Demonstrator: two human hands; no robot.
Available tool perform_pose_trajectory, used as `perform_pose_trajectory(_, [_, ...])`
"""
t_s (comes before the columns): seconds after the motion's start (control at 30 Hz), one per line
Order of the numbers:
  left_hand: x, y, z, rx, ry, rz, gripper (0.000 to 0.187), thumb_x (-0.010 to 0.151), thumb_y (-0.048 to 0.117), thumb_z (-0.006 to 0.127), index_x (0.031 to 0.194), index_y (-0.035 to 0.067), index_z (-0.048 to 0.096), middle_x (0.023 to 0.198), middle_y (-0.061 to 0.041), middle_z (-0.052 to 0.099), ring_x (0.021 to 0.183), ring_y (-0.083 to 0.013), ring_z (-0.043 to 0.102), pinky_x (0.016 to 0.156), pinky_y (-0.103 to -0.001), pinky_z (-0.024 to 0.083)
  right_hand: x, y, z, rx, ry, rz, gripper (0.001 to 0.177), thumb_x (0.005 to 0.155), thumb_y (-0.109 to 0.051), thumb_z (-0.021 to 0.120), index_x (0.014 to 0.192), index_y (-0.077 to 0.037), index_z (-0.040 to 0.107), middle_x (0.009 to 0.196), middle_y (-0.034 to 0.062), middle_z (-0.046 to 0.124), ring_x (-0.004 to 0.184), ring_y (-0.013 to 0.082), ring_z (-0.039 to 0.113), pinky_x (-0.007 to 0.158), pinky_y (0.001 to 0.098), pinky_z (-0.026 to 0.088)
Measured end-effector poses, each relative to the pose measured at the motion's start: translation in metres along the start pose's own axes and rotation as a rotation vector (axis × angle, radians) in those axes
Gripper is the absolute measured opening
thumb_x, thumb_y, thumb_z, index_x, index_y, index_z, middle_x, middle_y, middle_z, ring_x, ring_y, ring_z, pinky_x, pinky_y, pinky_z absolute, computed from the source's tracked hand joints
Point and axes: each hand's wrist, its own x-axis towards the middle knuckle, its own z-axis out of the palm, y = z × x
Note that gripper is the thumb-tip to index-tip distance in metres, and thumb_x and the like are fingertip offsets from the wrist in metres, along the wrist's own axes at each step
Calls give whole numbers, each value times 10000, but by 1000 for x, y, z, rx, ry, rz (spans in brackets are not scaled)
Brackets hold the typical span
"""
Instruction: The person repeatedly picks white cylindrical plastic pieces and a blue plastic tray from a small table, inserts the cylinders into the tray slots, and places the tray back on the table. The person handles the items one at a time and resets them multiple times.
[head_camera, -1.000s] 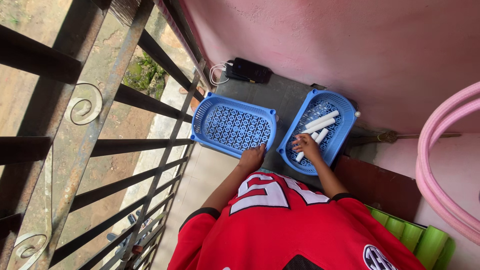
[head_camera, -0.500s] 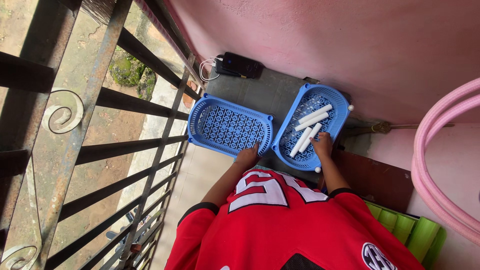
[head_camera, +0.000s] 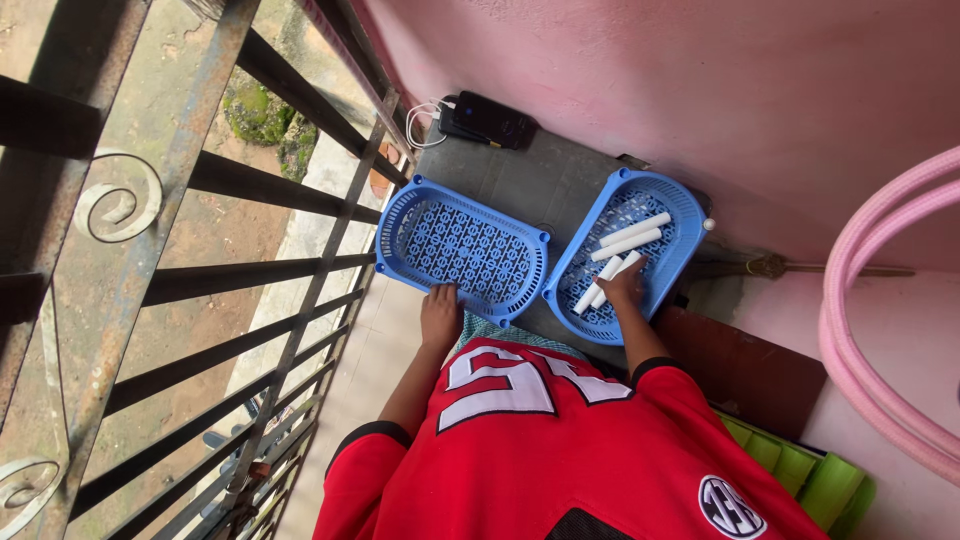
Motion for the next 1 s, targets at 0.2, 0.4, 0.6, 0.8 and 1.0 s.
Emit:
perform_pose_trajectory(0.2, [-11, 1, 5, -95, -267, -444, 487, 958, 527, 641, 1065, 52, 652, 1001, -130, 713, 953, -343, 694, 797, -489, 542, -3, -1, 14, 68, -73, 103, 1283, 763, -327, 910, 1624, -21, 8, 1389, 329, 602, 1260, 442, 629, 1116, 462, 469])
perform_pose_trajectory(0.4, [2, 17, 23, -706, -534, -584, 578, 951, 620, 640, 1049, 52, 684, 952, -147, 817, 822, -242, 764, 739, -344, 572, -12, 3, 15, 573, 48, -164, 936, 736, -127, 895, 1460, -14, 313, 1289, 226, 628, 1145, 349, 669, 964, 444, 548])
perform_pose_trajectory(0.6, [10, 18, 28, -1137, -522, -834, 472, 917, 444, 713, 1115, 16, 674, 930, -98, 790, 734, -217, 674, 602, -380, 507, -13, 4, -5, 1214, -481, -155, 373, 982, -132, 685, 1319, -24, 565, 1147, 179, 713, 1072, 320, 708, 925, 477, 579])
perform_pose_trajectory(0.8, [12, 6, 24, -697, -272, -871, 462, 894, 455, 725, 928, -5, 762, 814, -229, 753, 671, -293, 723, 637, -365, 543, -22, -8, -10, 1307, -626, -160, 331, 992, -256, 651, 1248, -57, 587, 1213, 194, 706, 1174, 339, 681, 966, 483, 573])
perform_pose_trajectory(1.0, [9, -20, 16, -763, 58, -853, 429, 816, 446, 741, 911, 27, 758, 694, -153, 725, 697, -305, 747, 731, -416, 565, -37, -38, -9, 1511, -791, -263, 272, 1022, -202, 669, 1204, -35, 554, 1207, 187, 654, 1242, 395, 664, 1056, 500, 575])
